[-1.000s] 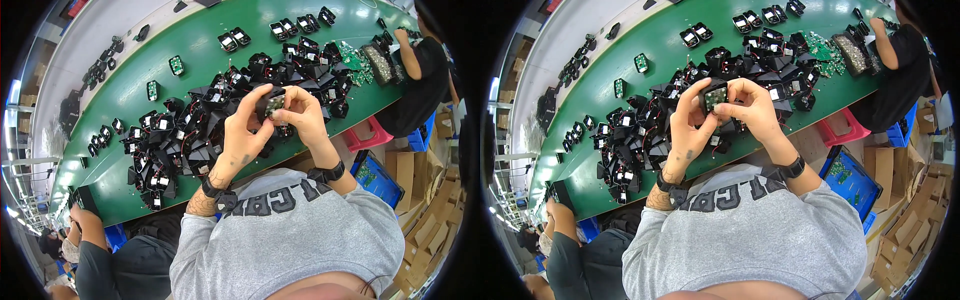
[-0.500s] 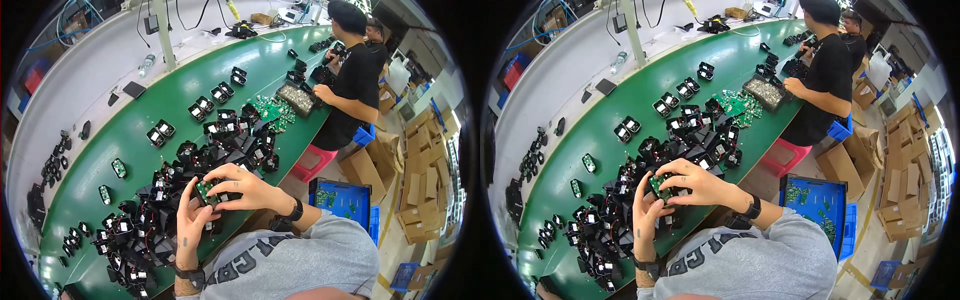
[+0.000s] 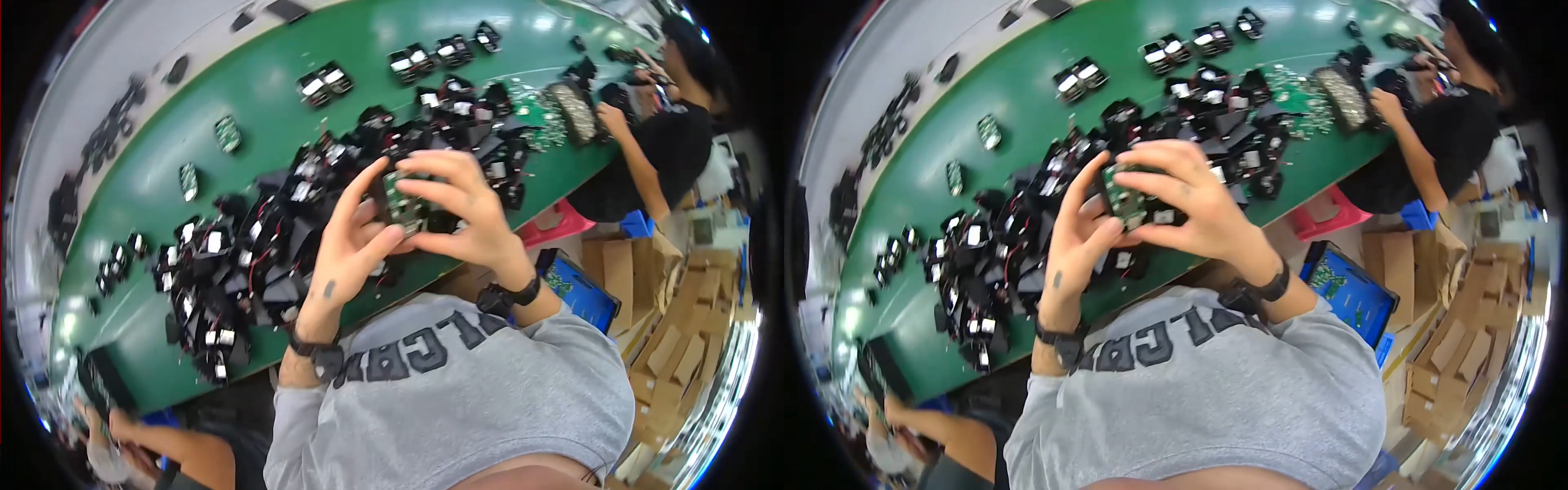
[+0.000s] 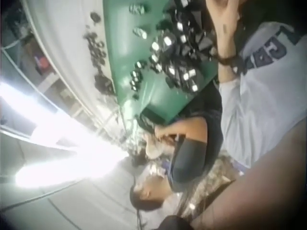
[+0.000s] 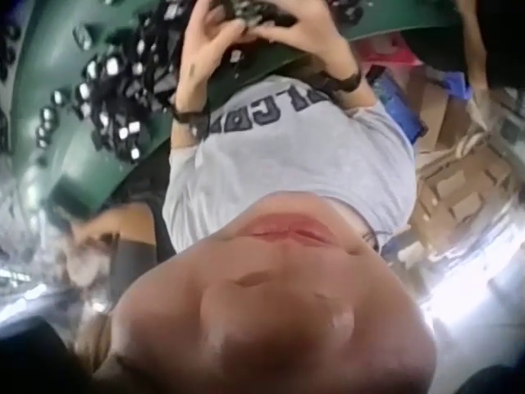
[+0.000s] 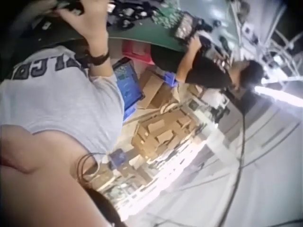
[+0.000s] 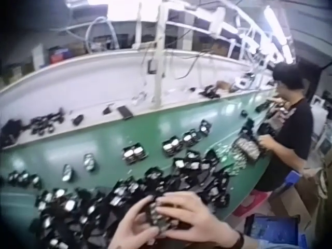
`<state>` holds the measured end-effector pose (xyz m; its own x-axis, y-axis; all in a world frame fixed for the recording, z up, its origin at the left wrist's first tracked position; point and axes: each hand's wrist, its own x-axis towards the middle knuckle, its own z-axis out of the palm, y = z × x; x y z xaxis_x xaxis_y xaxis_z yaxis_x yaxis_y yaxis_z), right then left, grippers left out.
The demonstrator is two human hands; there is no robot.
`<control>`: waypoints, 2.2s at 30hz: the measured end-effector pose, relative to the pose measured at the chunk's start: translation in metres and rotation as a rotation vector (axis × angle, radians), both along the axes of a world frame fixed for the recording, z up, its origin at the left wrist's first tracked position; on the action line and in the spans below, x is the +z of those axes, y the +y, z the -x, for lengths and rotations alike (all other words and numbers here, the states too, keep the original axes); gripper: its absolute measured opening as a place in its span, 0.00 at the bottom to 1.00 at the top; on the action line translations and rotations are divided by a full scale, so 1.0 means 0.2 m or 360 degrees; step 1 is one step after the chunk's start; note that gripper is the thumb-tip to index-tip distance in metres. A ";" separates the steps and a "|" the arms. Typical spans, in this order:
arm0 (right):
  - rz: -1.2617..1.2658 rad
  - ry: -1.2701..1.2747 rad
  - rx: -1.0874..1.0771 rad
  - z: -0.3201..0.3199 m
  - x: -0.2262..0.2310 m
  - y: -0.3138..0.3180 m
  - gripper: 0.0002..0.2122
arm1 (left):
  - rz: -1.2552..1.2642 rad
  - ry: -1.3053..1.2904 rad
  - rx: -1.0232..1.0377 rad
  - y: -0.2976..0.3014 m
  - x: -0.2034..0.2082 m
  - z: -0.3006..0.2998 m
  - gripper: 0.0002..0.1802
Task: The person picks up a black plastic housing and a circuit board, fits the board into the housing, and presses them together. After assembling the components, the person places the unit on the workbench and repeats the process.
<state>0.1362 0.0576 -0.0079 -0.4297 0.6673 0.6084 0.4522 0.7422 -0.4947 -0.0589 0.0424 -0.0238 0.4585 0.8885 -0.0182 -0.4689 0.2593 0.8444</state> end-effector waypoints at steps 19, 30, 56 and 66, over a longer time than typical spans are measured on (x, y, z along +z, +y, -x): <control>0.0949 0.0861 0.0336 0.03 -0.04 -0.03 0.24 | -0.0066 -0.0018 0.0080 -0.05 -0.06 0.02 0.39; 0.1406 0.0934 -0.0059 0.08 -0.02 0.00 0.11 | -0.0485 0.0467 0.0223 -0.02 -0.06 0.05 0.39; 0.0164 0.0514 0.0114 0.08 -0.15 0.01 0.25 | -0.0129 0.0470 0.0266 -0.02 -0.06 0.02 0.25; -0.0299 0.0177 -0.0079 0.11 -0.13 -0.02 0.23 | -0.0470 0.0877 0.0442 -0.01 -0.10 0.01 0.21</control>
<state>0.1144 0.0534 -0.0339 -0.3225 0.5563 0.7659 0.4409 0.8042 -0.3985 -0.0606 0.0403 -0.0441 0.2059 0.9755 0.0776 0.0340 -0.0864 0.9957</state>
